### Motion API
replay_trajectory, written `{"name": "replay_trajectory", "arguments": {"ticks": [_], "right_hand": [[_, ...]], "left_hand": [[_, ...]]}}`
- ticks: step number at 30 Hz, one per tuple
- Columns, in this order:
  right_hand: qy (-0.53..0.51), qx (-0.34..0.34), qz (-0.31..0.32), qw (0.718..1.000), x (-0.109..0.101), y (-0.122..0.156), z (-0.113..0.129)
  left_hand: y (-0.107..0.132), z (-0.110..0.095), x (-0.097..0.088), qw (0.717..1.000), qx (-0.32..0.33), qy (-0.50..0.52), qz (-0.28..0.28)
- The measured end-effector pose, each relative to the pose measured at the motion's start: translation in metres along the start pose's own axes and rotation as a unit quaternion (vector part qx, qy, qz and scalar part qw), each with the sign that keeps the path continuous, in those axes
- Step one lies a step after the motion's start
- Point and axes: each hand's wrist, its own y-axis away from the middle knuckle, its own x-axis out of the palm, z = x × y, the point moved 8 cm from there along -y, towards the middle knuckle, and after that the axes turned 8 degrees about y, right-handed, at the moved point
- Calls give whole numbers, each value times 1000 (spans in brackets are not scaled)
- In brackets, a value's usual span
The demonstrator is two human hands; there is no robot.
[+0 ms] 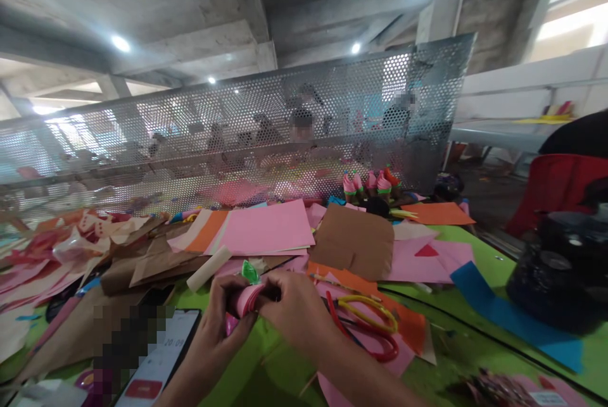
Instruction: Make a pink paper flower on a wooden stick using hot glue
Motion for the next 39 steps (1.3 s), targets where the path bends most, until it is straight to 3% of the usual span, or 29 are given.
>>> {"name": "replay_trajectory", "arguments": {"ticks": [6,16,21,26,39], "right_hand": [[-15,-3,-21,1000,-1,1,0],[134,-57,-45,988,-10,3,14],[163,-73,-19,984,-11,2,19],[160,-45,18,986,-11,0,18],[170,-20,33,985,-11,-1,13]], "left_hand": [[1,0,2,1000,-1,11,15],[-2,0,4,999,-17,39,25],[-1,-5,4,998,-10,52,34],[0,-7,8,995,-20,71,72],[3,-2,10,984,-67,129,99]]}}
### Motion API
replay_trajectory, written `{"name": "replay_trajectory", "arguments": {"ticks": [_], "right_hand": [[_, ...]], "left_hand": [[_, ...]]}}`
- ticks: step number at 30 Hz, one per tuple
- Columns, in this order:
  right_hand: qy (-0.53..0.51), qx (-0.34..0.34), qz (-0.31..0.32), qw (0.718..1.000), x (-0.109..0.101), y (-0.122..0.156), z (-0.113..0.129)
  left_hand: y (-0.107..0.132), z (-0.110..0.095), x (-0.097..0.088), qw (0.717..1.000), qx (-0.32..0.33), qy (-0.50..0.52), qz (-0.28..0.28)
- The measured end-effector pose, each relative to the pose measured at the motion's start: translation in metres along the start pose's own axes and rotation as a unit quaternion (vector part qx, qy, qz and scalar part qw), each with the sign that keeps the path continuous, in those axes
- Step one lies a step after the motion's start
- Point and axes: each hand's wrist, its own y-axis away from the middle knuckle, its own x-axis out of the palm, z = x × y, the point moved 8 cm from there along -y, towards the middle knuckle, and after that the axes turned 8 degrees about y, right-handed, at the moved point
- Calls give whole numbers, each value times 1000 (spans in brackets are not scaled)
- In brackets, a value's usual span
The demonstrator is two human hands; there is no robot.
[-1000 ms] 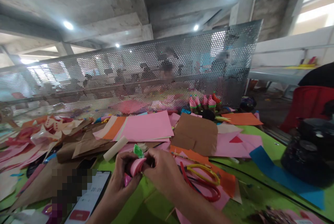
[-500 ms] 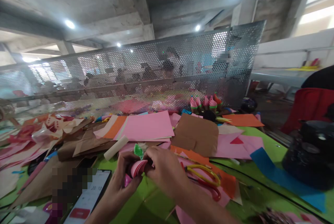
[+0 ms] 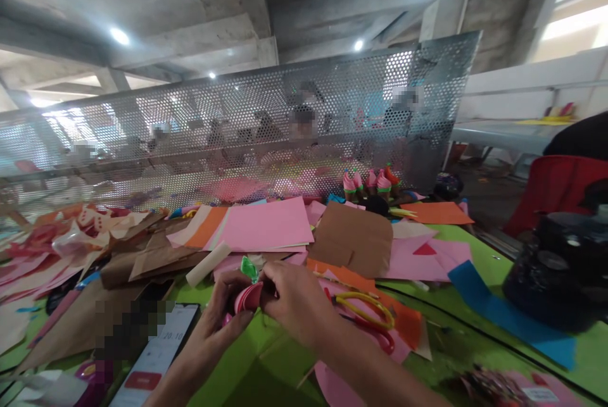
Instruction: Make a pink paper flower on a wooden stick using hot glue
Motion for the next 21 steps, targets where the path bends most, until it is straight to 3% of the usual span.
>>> {"name": "replay_trajectory", "arguments": {"ticks": [8,15,21], "right_hand": [[3,-29,-8,1000,0,1,4],[-108,-57,-16,992,3,-1,2],[-155,-49,-66,984,-4,1,1]], "left_hand": [[-3,6,-2,998,-27,44,-25],[-6,7,-6,992,-41,112,-51],[-13,18,-16,985,-4,131,-108]]}}
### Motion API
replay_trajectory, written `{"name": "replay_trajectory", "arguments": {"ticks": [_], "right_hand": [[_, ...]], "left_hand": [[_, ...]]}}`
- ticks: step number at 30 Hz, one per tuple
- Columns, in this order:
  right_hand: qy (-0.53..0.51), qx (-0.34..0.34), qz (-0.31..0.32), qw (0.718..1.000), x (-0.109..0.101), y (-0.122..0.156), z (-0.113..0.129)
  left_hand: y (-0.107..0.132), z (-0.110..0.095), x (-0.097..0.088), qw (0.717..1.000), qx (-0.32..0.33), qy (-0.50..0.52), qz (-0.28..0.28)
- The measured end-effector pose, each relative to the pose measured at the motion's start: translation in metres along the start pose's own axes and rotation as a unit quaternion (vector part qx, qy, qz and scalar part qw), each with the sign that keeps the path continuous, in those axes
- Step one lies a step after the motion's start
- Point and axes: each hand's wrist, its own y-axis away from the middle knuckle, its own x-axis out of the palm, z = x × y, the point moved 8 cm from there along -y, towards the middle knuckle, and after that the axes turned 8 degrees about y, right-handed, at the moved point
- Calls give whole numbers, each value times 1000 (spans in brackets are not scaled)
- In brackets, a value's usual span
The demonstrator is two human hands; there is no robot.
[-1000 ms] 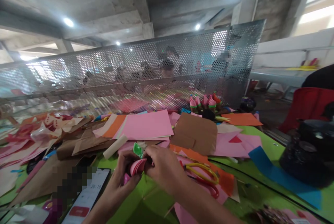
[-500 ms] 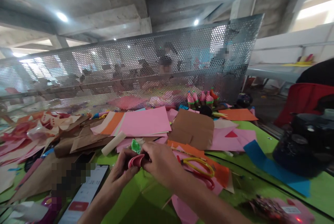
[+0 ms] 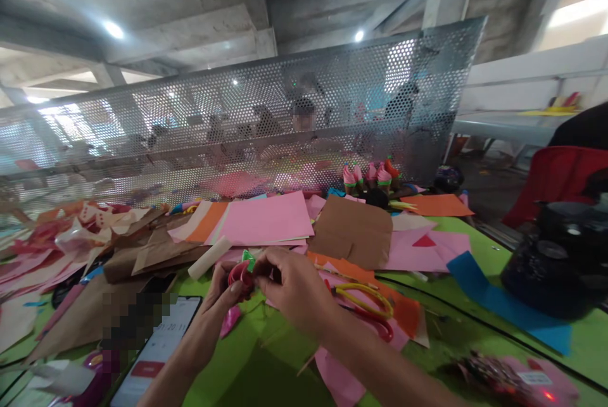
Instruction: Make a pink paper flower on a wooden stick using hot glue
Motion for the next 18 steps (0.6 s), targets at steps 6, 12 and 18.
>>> {"name": "replay_trajectory", "arguments": {"ticks": [6,12,18], "right_hand": [[5,-60,16,998,7,3,8],[64,-79,4,995,10,4,7],[106,-89,5,990,13,4,8]], "left_hand": [[-4,14,-12,1000,4,-14,-24],[-3,7,-8,1000,11,-18,-20],[-3,3,-2,1000,26,-1,-2]]}}
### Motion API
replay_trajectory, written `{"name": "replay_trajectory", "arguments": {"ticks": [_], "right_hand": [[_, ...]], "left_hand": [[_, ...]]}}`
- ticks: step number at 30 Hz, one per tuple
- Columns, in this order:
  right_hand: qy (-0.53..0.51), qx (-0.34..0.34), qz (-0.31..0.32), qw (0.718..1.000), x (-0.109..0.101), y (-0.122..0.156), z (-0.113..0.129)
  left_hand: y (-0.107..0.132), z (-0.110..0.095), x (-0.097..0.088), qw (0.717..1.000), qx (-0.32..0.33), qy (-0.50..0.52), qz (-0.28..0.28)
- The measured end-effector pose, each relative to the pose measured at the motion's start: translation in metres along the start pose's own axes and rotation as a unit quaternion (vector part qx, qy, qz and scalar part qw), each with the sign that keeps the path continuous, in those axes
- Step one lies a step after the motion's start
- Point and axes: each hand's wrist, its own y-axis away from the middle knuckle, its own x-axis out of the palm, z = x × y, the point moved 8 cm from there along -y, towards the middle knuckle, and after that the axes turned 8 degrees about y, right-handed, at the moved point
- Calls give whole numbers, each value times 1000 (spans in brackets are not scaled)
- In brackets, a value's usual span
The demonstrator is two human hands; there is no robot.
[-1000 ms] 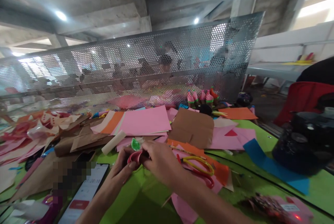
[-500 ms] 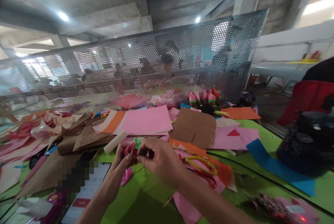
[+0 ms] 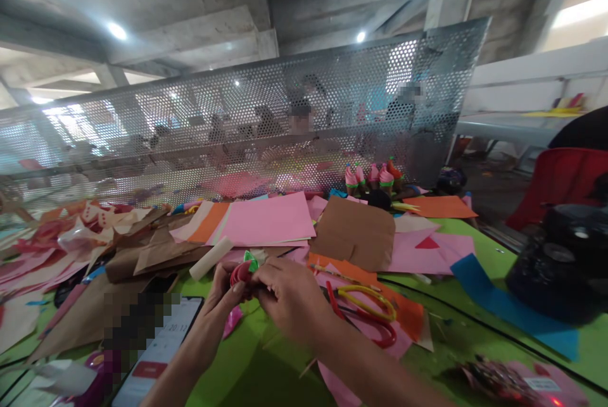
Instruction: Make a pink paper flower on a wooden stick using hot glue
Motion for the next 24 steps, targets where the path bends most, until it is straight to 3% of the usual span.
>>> {"name": "replay_trajectory", "arguments": {"ticks": [14,24], "right_hand": [[48,-3,-8,999,-2,1,-4],[-22,29,-26,999,-2,1,-10]], "left_hand": [[1,-1,0,1000,-9,30,0],[0,-1,-1,999,-6,38,-17]]}}
